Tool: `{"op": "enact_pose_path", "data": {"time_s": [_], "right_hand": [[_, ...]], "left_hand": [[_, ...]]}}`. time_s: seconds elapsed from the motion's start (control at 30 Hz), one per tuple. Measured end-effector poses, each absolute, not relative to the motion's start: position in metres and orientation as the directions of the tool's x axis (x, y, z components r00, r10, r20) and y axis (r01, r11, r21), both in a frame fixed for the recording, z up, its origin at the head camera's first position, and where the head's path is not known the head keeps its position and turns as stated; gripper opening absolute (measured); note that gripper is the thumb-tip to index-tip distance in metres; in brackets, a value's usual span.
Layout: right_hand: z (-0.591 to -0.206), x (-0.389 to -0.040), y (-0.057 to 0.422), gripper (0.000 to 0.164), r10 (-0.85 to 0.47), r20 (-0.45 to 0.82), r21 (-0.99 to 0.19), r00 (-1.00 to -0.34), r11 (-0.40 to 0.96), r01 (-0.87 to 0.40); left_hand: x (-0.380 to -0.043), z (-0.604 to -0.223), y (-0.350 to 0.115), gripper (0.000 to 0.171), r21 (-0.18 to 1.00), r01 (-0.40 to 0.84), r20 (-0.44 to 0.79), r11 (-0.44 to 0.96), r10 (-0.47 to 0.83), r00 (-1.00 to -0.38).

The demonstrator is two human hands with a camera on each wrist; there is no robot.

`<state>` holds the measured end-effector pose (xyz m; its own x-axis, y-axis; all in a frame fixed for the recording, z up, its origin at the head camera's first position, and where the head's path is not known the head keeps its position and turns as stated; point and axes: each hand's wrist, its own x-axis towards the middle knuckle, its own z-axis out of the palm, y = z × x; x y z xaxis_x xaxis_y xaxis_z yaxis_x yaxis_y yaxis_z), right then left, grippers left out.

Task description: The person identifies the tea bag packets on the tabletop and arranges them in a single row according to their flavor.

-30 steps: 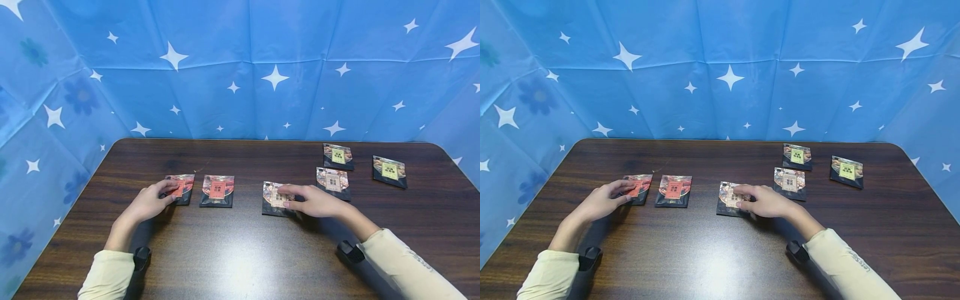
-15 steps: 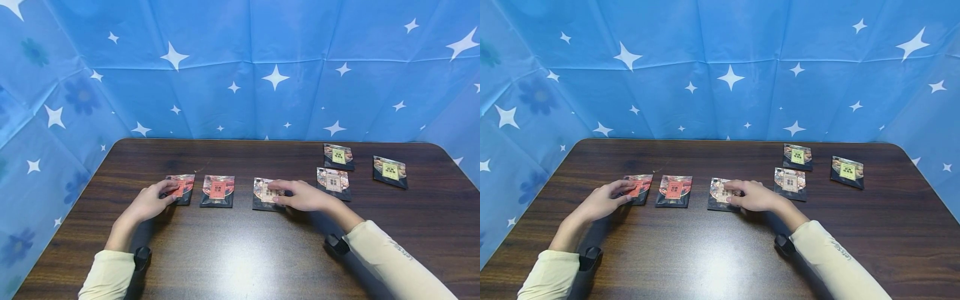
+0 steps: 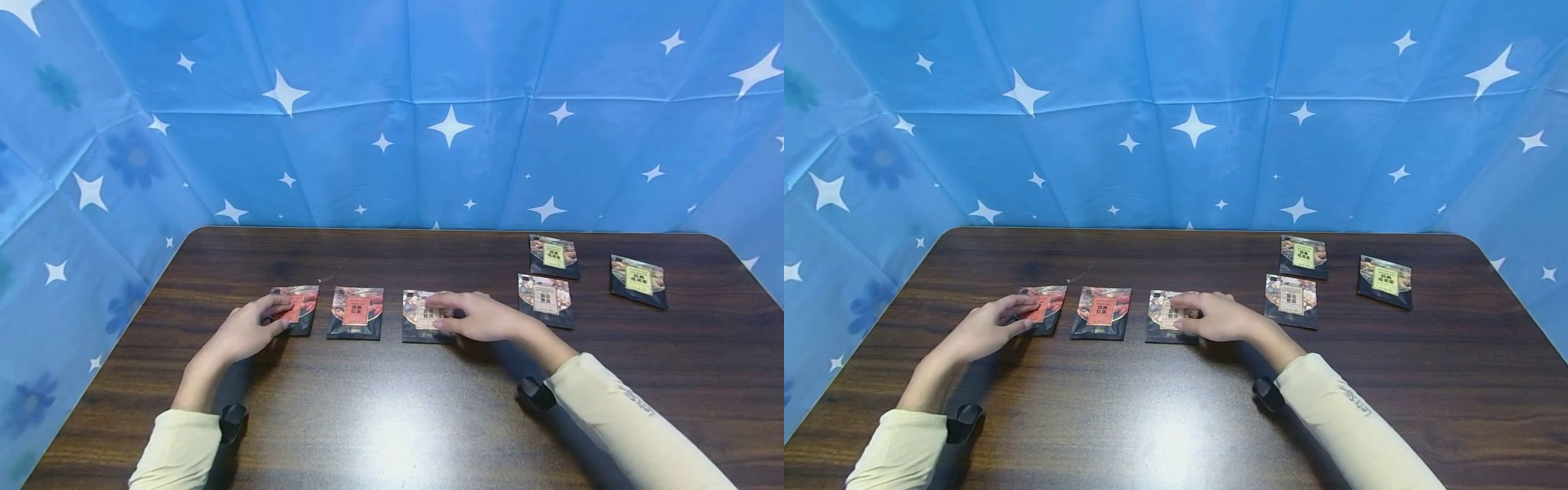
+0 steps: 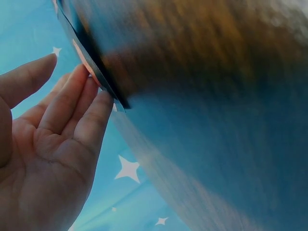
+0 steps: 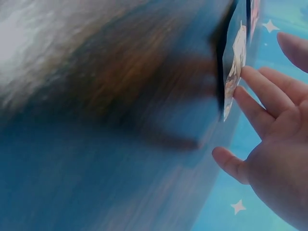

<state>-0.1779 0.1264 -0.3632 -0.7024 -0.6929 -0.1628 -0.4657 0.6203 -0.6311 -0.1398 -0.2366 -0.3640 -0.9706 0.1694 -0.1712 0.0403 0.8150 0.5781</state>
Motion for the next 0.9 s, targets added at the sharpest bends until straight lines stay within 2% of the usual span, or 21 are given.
{"op": "enact_pose_path", "data": {"time_s": [0.57, 0.9], "right_hand": [[-0.3597, -0.1796, 0.1193, 0.045, -0.697, -0.181, -0.615, -0.694, 0.631, -0.473], [-0.3612, -0.1801, 0.1270, 0.047, -0.683, -0.148, -0.673, -0.716, 0.599, -0.433]], "left_hand": [[-0.1387, -0.3630, -0.2367, 0.039, 0.579, 0.041, -0.168, 0.814, 0.169, -0.971], [-0.1385, -0.3632, -0.2351, 0.039, 0.577, 0.046, -0.158, 0.815, 0.166, -0.973]]}}
